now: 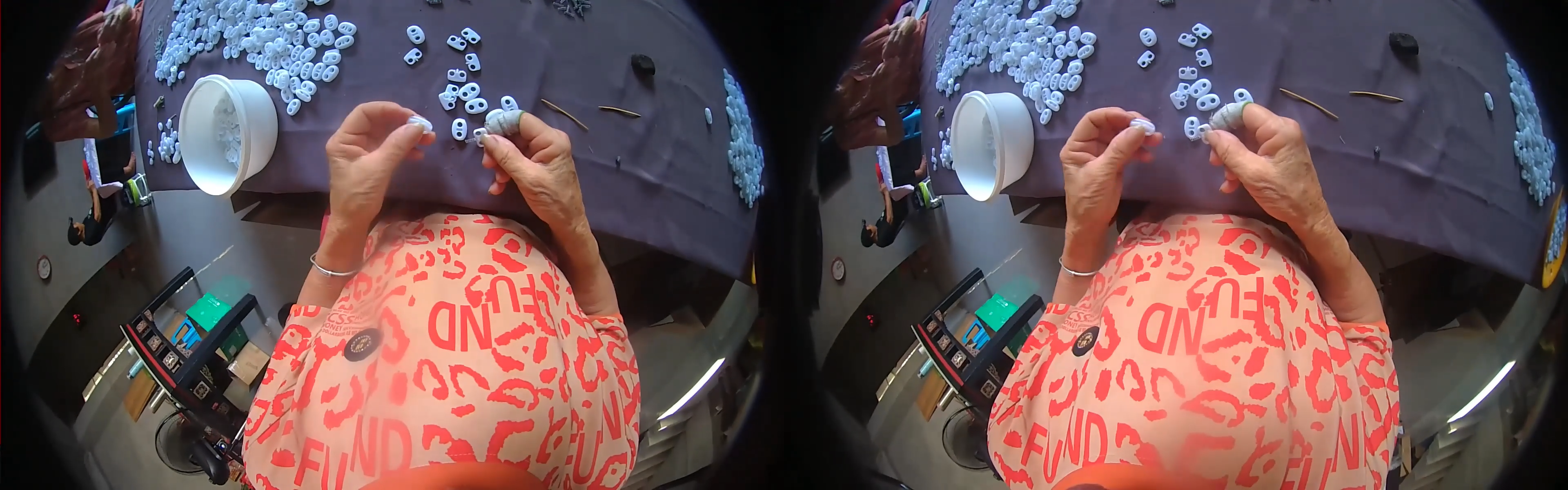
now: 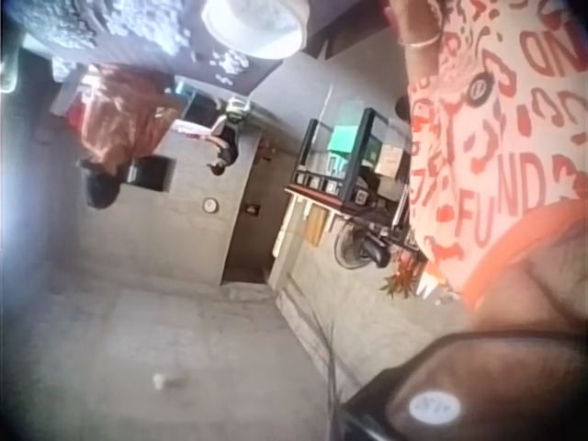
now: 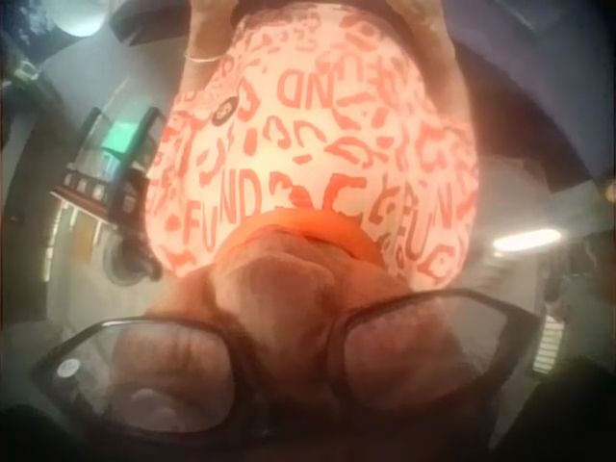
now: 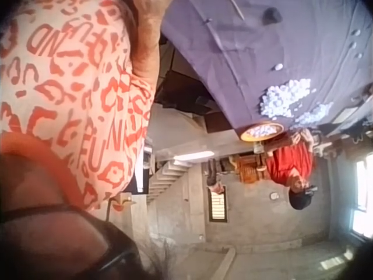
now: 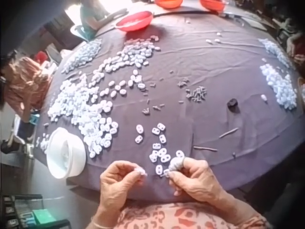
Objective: The person assembles plastic components by picking up plastic pieces and small springs from the table, inserting the springs into the pieces, and pressing the parts together by hand.
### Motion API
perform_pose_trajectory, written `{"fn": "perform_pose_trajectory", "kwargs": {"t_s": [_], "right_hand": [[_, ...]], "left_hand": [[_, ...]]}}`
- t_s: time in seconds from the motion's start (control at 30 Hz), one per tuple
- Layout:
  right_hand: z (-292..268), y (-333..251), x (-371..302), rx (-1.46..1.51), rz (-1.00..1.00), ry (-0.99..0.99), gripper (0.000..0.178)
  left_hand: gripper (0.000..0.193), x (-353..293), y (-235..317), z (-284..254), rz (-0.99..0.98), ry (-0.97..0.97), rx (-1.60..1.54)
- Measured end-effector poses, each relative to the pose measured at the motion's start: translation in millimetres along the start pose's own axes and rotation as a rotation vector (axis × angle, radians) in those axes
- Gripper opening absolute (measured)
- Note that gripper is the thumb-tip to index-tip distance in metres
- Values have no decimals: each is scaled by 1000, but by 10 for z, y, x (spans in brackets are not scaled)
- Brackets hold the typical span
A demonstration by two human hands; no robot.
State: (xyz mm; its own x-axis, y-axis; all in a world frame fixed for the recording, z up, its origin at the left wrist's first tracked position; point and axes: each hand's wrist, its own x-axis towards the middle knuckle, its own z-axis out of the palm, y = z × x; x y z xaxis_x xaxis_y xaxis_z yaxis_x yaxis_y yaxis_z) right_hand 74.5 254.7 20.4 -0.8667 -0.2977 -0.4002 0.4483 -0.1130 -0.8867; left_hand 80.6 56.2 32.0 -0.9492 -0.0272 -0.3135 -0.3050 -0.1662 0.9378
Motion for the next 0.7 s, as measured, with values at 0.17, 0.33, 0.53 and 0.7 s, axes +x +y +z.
{"fn": "perform_pose_trajectory", "kwargs": {"t_s": [0.17,0.33,0.53,0.7], "right_hand": [[69,-134,-66,-38,-20,4,13],[153,-213,-83,-47,17,-42,14],[213,-181,-75,-76,29,-37,14],[227,-191,-86,-106,41,-41,14]], "left_hand": [[17,-108,3,-36,-210,-9,-176],[18,-169,-74,-58,-259,-68,-276],[20,-206,-59,-65,-275,-63,-256],[20,-238,-64,-66,-217,-76,-182]]}}
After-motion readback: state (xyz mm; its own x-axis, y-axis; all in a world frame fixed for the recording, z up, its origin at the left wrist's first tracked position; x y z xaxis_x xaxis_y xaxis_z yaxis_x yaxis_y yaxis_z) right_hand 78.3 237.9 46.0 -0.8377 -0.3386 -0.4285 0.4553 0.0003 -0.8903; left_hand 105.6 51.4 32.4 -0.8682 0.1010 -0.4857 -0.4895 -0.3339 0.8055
